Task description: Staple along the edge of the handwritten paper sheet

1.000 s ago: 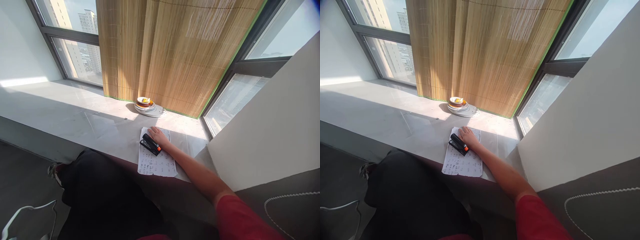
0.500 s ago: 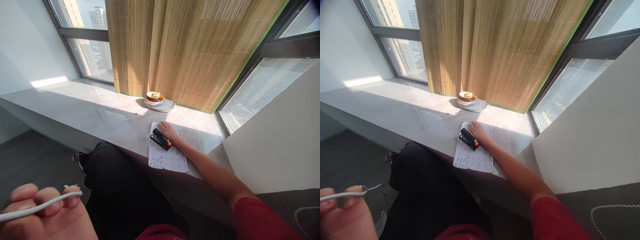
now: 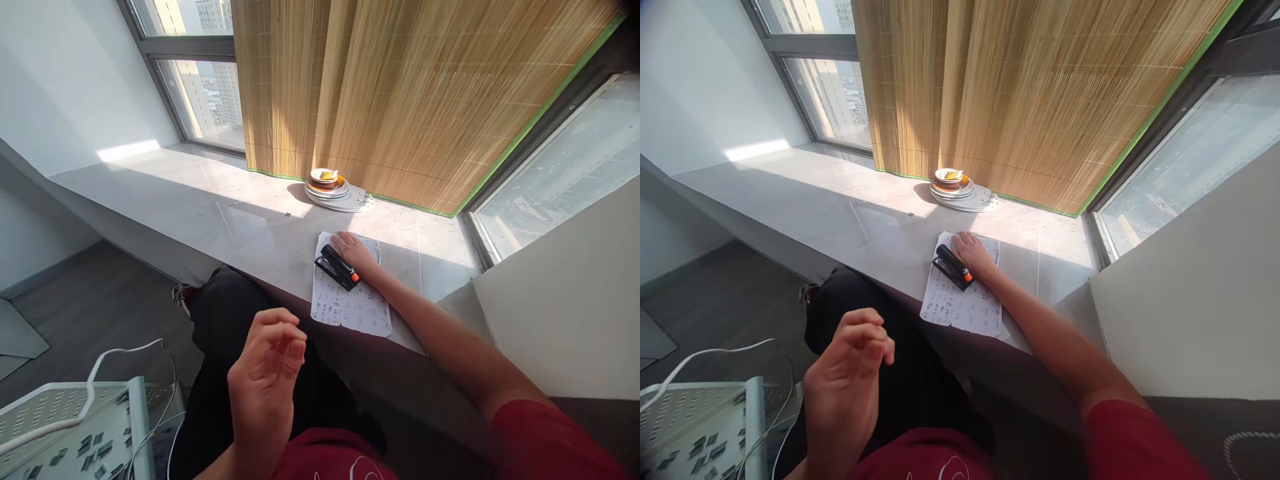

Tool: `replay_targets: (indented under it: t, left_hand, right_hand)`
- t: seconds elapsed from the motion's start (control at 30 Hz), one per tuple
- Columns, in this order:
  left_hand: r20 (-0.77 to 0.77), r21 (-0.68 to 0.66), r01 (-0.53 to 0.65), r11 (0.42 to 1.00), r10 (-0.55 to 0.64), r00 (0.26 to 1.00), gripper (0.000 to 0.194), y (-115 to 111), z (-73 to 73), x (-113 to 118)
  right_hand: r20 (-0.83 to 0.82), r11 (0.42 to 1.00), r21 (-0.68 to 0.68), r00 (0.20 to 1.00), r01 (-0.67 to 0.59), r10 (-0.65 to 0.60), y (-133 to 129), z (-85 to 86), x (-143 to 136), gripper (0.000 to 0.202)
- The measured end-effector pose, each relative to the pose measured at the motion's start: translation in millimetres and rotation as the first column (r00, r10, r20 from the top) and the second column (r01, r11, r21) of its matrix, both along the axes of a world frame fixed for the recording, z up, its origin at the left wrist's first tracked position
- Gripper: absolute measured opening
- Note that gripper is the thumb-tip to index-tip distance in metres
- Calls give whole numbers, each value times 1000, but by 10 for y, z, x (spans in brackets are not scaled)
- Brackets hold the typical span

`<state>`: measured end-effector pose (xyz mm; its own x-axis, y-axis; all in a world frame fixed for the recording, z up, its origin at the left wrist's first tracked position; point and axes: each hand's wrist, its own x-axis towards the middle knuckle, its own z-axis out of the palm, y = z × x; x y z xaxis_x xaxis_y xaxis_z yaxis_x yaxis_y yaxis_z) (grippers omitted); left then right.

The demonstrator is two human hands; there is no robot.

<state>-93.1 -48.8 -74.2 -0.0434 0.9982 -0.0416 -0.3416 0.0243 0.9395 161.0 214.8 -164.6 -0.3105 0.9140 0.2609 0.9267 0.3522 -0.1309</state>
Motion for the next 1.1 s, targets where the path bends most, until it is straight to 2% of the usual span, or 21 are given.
replay_targets:
  t: [0.1, 0.17, 0.27, 0.33, 0.67, 1.1]
  left_hand:
    - [73, -67, 145, 987, -140, 987, 32, 396, -179, 12]
    - [93, -127, 196, 972, -185, 978, 36, 584, -341, 17]
    - [87, -164, 210, 964, -198, 976, 40, 694, -553, 19]
    - [82, -167, 199, 966, -187, 979, 40, 700, -634, 13]
    - [96, -205, 140, 969, -122, 988, 43, 734, -688, -71]
    - [-68, -167, 24, 986, -36, 997, 38, 793, -897, -94]
  right_hand:
    - [2, 1000, -7, 1000, 0, 0, -11, 23, -3, 52]
    - [1, 1000, -4, 1000, -4, 4, -9, 23, 0, 52]
    - [5, 1000, -6, 1000, -3, 3, 2, 12, 11, 53]
    - [10, 1000, -11, 1000, -1, 1, 7, 4, 19, 55]
    - [14, 1000, -23, 1000, -5, 5, 31, -15, 56, 56]
    - [0, 999, -44, 1000, -6, 6, -6, 33, 40, 56]
